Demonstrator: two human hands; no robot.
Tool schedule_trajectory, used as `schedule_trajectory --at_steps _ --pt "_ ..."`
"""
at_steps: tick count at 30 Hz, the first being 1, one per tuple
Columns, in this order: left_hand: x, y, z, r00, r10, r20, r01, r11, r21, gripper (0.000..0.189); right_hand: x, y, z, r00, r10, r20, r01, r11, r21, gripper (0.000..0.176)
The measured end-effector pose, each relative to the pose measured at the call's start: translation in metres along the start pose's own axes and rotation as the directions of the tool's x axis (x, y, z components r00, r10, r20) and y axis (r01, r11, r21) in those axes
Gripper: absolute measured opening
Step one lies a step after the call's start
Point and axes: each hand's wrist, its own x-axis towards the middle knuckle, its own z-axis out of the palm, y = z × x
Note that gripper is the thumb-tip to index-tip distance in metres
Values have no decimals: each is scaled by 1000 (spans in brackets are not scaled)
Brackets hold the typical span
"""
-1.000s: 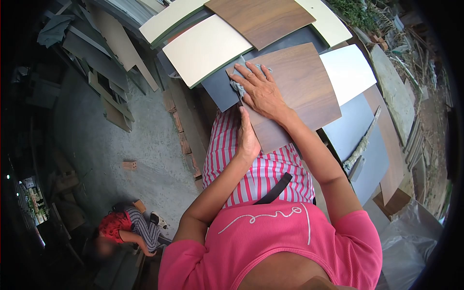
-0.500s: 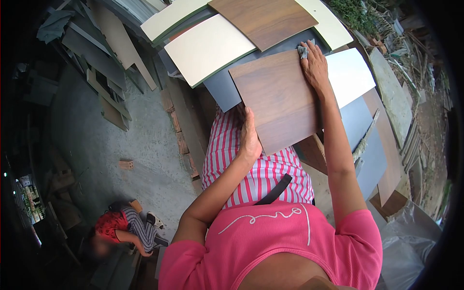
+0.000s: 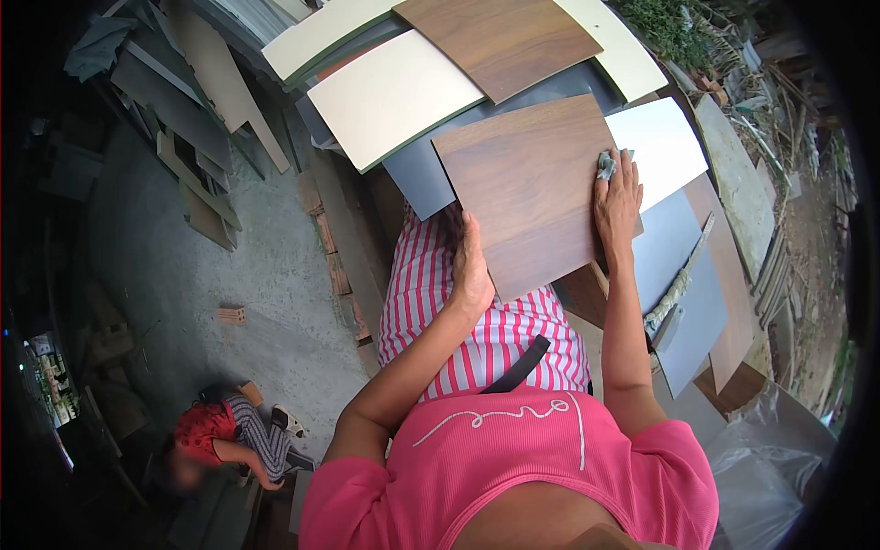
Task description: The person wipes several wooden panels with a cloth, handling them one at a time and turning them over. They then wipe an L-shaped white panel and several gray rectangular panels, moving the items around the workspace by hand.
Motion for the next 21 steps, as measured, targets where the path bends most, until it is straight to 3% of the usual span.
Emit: schedule_trajectory --at_steps 8,15,19,21 --pt "3 -3 -3 1000 -4 -17 5 1000 21 81 -33 -11 -13 999 38 28 -36 996 -77 49" --pt "-1 2 2 1000 11 21 -12 1000 4 80 -45 -78 -14 977 -192 97 188 981 52 54" --pt "1 0 0 998 38 54 -39 999 11 76 -56 -122 -12 936 -330 121 315 941 127 56" --pt "1 -1 -1 998 57 37 -58 998 25 74 -63 -139 -11 873 -476 106 446 868 220 52"
